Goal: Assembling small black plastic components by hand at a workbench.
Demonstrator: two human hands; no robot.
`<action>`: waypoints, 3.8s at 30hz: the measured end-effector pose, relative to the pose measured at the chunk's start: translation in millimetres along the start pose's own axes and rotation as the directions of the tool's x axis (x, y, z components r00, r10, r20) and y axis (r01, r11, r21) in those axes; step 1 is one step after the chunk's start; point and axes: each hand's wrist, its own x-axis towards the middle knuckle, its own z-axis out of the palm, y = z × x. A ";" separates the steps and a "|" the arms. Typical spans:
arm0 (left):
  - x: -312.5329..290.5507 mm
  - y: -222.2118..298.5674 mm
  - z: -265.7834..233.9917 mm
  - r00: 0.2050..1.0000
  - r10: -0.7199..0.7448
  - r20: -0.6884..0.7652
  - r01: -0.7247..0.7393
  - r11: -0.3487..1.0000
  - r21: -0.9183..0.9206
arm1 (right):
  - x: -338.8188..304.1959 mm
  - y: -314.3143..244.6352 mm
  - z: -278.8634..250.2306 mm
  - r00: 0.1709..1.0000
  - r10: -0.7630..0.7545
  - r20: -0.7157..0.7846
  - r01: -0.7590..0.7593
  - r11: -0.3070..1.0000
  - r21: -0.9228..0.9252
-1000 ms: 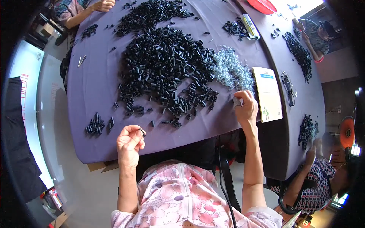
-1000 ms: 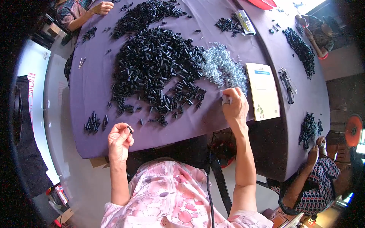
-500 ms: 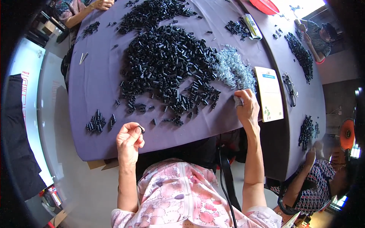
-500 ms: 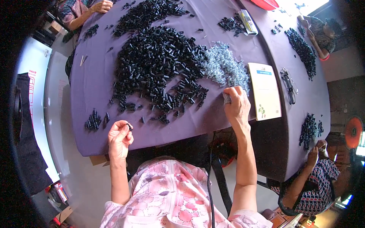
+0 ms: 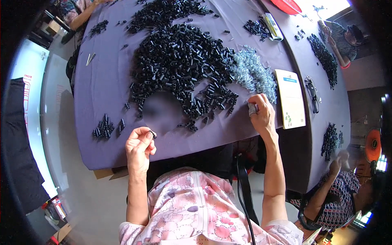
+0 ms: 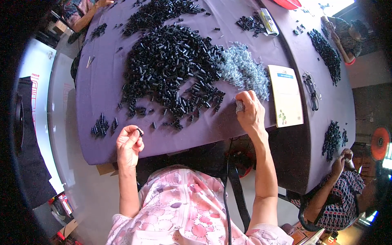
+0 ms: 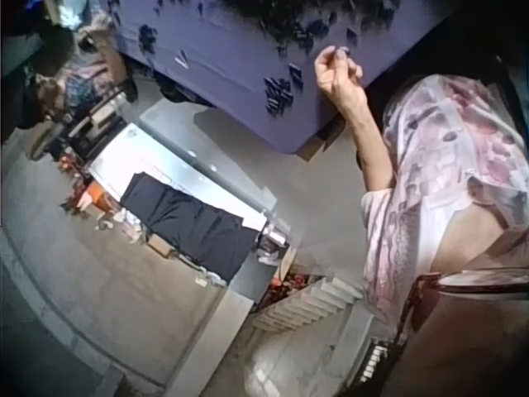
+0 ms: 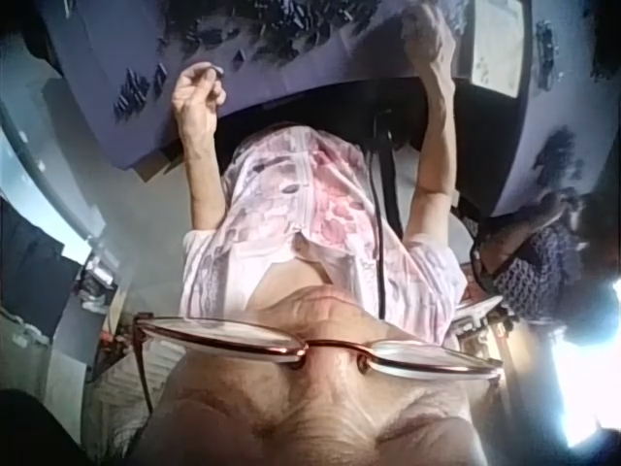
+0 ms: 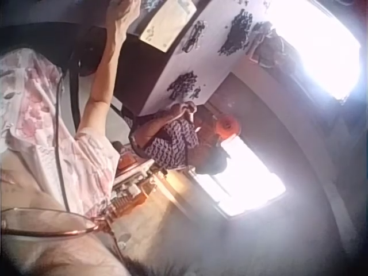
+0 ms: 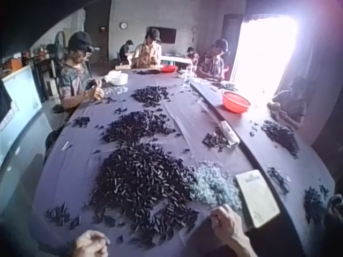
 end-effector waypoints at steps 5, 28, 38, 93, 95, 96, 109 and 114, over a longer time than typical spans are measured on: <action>-0.3 1.5 2.7 1.000 -0.004 -0.002 0.004 1.000 0.011 | -4.5 8.2 -0.9 1.000 0.004 -0.004 -0.004 1.000 0.005; -0.8 -1.8 6.5 0.999 0.027 -0.027 -0.026 0.998 0.058 | 0.3 9.1 -0.8 0.999 -0.026 -0.045 0.024 0.999 -0.030; -1.3 3.1 -3.9 0.979 0.194 -0.066 -0.167 0.942 0.291 | -2.2 14.6 7.3 0.997 0.029 -0.065 -0.015 0.977 0.213; 24.1 -63.2 154.9 0.824 -0.361 0.437 0.279 0.929 0.242 | -5.0 -14.4 -11.5 0.970 -0.072 -0.230 0.139 0.947 0.289; 23.8 -64.3 155.2 0.855 -0.284 0.434 0.161 0.941 0.298 | -14.9 -25.9 -13.7 0.999 0.018 0.036 -0.034 0.845 0.533; 22.9 -64.4 155.8 0.877 -0.204 0.436 0.043 0.935 0.352 | -20.0 -35.6 -17.4 0.965 0.099 0.242 -0.233 0.745 0.625; 15.4 -70.2 157.3 0.876 0.075 0.476 -0.377 0.722 0.580 | -35.9 -31.0 3.3 0.938 0.080 0.336 -0.339 0.401 0.851; 15.0 -67.1 158.2 0.877 -0.234 0.419 0.015 0.885 0.465 | -36.3 -30.7 1.3 0.942 0.089 0.324 -0.335 0.292 0.896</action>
